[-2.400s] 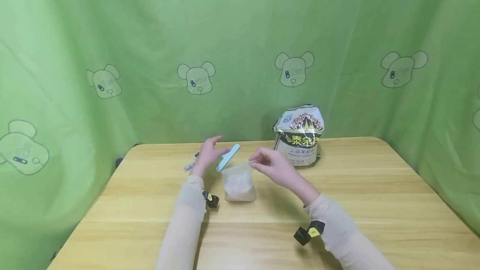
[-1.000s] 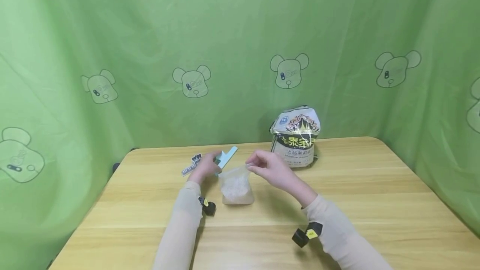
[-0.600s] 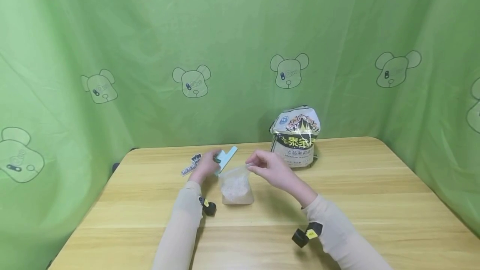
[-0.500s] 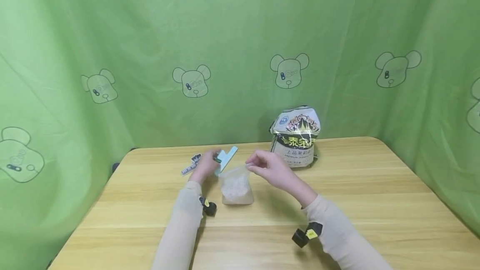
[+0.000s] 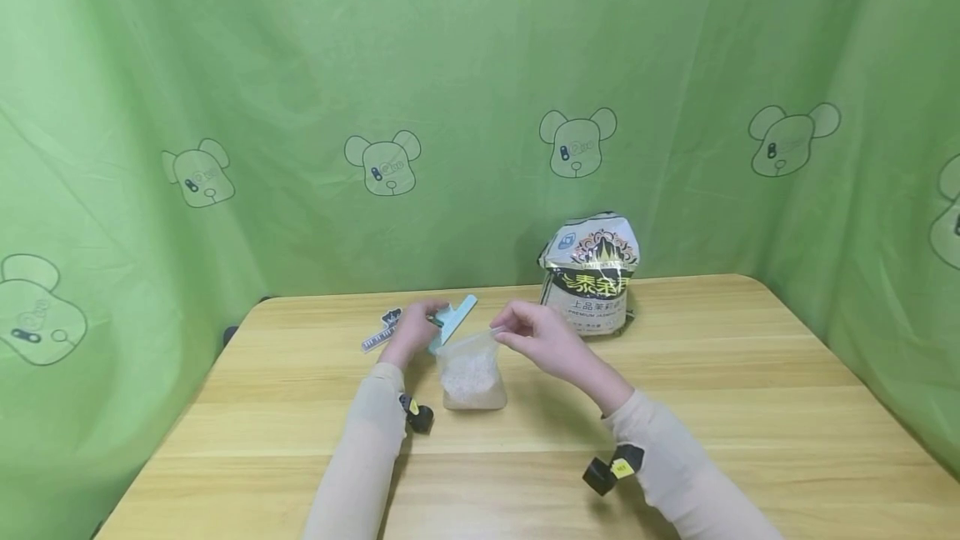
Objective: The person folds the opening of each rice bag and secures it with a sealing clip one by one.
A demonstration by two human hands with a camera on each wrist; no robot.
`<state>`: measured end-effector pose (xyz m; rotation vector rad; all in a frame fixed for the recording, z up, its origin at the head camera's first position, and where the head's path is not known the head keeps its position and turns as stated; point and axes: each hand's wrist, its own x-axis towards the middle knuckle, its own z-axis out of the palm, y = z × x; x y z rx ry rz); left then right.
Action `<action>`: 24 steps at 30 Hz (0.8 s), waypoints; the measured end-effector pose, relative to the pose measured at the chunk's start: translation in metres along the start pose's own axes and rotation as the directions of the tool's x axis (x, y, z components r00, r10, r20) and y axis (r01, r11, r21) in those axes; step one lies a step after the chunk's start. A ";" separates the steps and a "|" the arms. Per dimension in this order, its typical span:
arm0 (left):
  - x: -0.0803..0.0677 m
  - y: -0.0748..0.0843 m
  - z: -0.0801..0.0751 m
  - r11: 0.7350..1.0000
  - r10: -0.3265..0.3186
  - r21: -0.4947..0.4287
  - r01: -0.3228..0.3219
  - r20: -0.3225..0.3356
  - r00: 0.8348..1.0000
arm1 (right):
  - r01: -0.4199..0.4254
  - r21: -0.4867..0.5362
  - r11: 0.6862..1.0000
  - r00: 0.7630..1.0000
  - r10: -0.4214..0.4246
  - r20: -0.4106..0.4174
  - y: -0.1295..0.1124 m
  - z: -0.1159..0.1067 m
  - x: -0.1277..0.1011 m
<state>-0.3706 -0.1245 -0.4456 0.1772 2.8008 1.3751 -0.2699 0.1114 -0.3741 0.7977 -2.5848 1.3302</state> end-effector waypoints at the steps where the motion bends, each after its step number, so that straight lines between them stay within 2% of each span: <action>1: 0.000 0.000 0.000 1.000 -0.004 -0.005 0.004 -0.002 1.000 | 0.002 0.004 1.000 1.000 -0.002 0.001 0.000 0.000 0.000; 7: 0.001 0.000 0.002 1.000 -0.006 -0.026 0.005 -0.015 1.000 | 0.005 0.011 1.000 1.000 -0.005 -0.001 0.000 0.000 0.000; 14: 0.000 0.002 0.001 0.992 -0.059 -0.118 0.053 -0.047 0.997 | 0.007 0.013 1.000 1.000 -0.007 0.000 -0.001 0.000 0.000; 19: 0.000 0.001 0.002 0.993 -0.051 -0.114 0.038 -0.113 0.992 | 0.008 0.015 1.000 1.000 -0.008 0.001 -0.002 -0.001 0.000; 24: 0.000 0.001 0.002 0.995 -0.052 -0.095 0.039 -0.145 0.988 | 0.010 0.010 1.000 1.000 -0.010 0.001 -0.002 -0.001 -0.001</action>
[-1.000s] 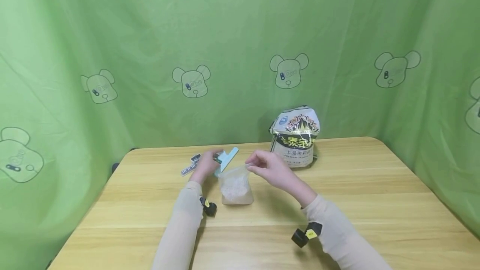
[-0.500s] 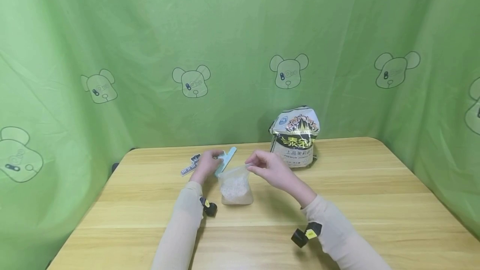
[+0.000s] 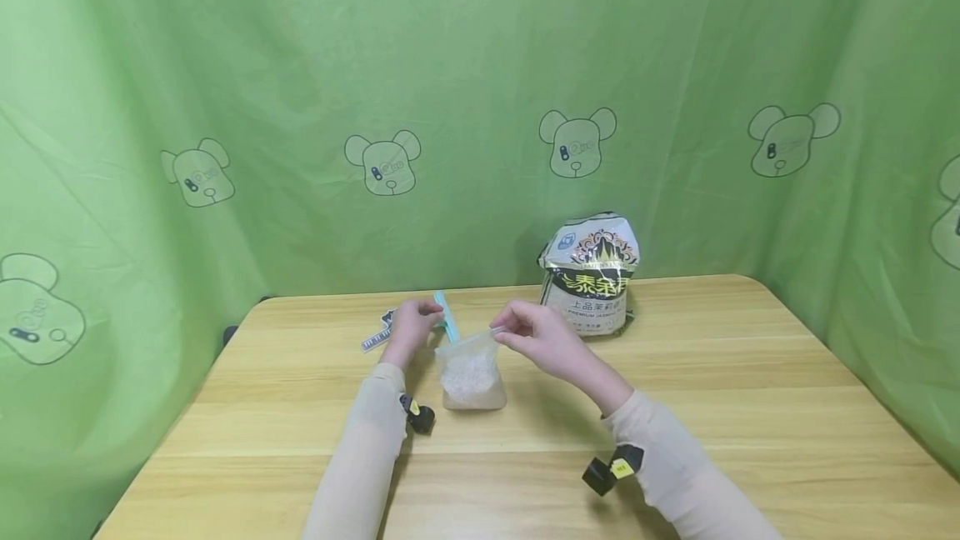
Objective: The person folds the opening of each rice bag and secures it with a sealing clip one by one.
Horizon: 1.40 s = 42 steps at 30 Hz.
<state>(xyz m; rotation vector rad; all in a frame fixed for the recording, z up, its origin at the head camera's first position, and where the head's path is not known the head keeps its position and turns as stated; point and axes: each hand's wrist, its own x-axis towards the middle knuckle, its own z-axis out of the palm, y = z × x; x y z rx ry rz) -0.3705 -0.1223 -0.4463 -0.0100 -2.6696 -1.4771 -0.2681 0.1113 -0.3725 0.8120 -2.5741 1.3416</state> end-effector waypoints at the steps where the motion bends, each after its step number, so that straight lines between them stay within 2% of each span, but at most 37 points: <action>1: 0.000 0.000 0.000 1.000 -0.001 0.005 0.001 -0.004 1.000 | 0.002 0.000 1.000 1.000 -0.002 -0.001 0.000 0.000 0.000; 9: -0.001 0.000 -0.001 0.999 -0.047 0.016 0.048 -0.033 0.998 | 0.003 0.001 1.000 1.000 -0.003 -0.001 0.001 0.000 -0.001; 18: 0.000 0.001 -0.002 0.996 -0.083 -0.030 0.082 -0.017 0.996 | -0.002 -0.004 1.000 1.000 0.002 -0.001 0.001 0.000 0.000; 26: 0.002 0.002 -0.006 0.996 -0.070 -0.065 0.069 -0.012 0.997 | -0.006 -0.012 1.000 1.000 0.006 -0.002 0.001 0.000 -0.001; 32: -0.001 0.008 -0.016 0.997 -0.043 -0.069 0.039 -0.054 0.998 | -0.007 -0.010 1.000 1.000 0.007 0.003 0.000 0.000 -0.001; 42: -0.002 0.022 -0.039 0.980 0.008 -0.197 -0.019 -0.057 0.998 | -0.011 -0.005 1.000 1.000 0.011 0.007 0.001 0.000 0.000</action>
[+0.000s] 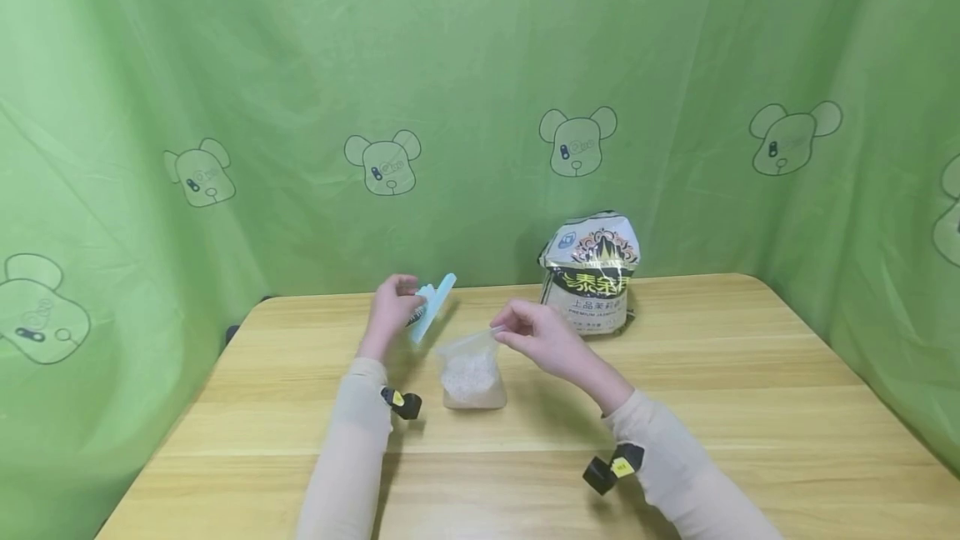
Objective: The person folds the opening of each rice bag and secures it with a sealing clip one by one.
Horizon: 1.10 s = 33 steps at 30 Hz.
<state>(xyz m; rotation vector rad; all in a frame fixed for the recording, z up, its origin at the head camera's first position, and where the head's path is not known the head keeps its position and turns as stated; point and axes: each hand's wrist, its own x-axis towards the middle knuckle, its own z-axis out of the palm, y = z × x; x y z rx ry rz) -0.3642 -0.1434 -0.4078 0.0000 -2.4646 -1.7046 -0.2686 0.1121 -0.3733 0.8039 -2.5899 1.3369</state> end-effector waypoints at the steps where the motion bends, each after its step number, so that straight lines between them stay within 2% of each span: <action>1: 0.000 0.002 -0.002 1.000 0.004 -0.005 -0.004 0.002 1.000 | 0.000 -0.001 1.000 1.000 0.000 0.000 0.000 0.000 0.000; 7: -0.003 0.015 -0.015 0.999 0.028 -0.026 -0.027 0.023 0.999 | -0.003 -0.013 1.000 1.000 0.002 -0.005 0.001 -0.001 0.001; 16: -0.012 0.039 -0.023 0.996 0.048 -0.075 -0.044 0.056 0.997 | -0.007 -0.002 1.000 1.000 0.007 -0.003 0.002 -0.002 0.002; 23: -0.022 0.049 -0.025 0.992 0.124 -0.007 -0.124 0.044 0.991 | -0.001 0.012 1.000 1.000 0.001 -0.002 0.001 -0.002 0.002; 30: -0.034 0.054 -0.033 0.972 0.219 0.073 -0.222 0.047 0.975 | -0.003 0.015 1.000 1.000 0.003 0.000 0.002 -0.001 0.002; 33: -0.040 0.054 -0.037 0.968 0.234 0.083 -0.239 0.058 0.970 | -0.003 0.014 1.000 1.000 0.003 -0.001 0.002 -0.001 0.003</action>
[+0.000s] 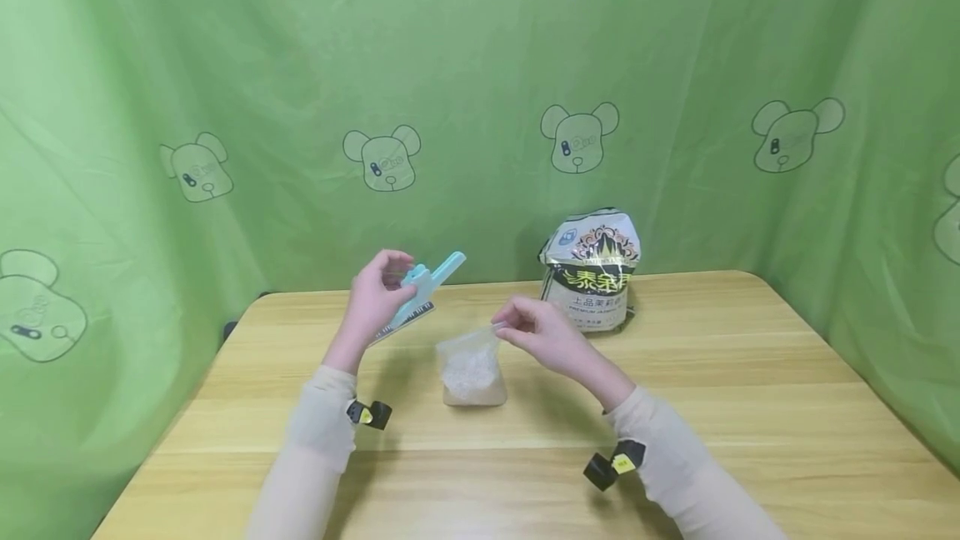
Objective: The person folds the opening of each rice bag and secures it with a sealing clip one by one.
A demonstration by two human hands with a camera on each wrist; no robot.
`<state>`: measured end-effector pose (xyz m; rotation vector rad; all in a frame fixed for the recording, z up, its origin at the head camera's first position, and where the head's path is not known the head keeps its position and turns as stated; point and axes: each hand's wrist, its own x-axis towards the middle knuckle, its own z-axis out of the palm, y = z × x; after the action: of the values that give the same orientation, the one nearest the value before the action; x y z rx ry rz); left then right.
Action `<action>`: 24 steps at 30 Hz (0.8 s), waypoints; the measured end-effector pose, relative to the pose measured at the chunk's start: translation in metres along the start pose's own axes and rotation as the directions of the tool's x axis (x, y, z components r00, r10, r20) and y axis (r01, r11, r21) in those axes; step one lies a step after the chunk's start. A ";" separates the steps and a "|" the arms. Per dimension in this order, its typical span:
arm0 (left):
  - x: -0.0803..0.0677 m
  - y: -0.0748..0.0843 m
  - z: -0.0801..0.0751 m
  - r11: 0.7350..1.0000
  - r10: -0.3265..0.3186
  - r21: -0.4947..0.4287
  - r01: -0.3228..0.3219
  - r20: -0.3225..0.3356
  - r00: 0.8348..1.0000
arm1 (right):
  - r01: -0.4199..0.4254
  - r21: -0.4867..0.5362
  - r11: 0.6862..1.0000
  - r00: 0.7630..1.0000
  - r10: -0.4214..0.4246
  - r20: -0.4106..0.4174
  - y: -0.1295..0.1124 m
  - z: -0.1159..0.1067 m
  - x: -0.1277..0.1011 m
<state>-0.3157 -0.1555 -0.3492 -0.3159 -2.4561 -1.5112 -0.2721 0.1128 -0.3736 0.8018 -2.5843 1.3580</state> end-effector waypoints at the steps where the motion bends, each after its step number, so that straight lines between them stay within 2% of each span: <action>1: -0.002 0.001 -0.002 1.000 0.003 -0.001 -0.003 0.005 1.000 | 0.001 0.001 1.000 1.000 -0.001 0.000 0.000 0.000 0.000; 10: -0.019 0.004 -0.015 1.000 0.018 0.007 -0.018 0.077 0.997 | 0.013 -0.001 1.000 1.000 -0.013 0.001 -0.001 -0.001 -0.001; 17: -0.029 0.000 -0.025 0.998 -0.050 -0.028 0.055 0.146 0.988 | 0.008 -0.006 1.000 1.000 -0.008 -0.003 -0.001 0.000 -0.001; 24: -0.037 -0.005 -0.032 0.992 -0.054 -0.097 0.076 0.211 0.976 | 0.011 -0.001 1.000 1.000 -0.011 -0.004 -0.001 0.000 -0.002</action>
<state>-0.2790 -0.1888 -0.3513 -0.4384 -2.5728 -1.7174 -0.2702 0.1133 -0.3737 0.8108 -2.5733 1.3546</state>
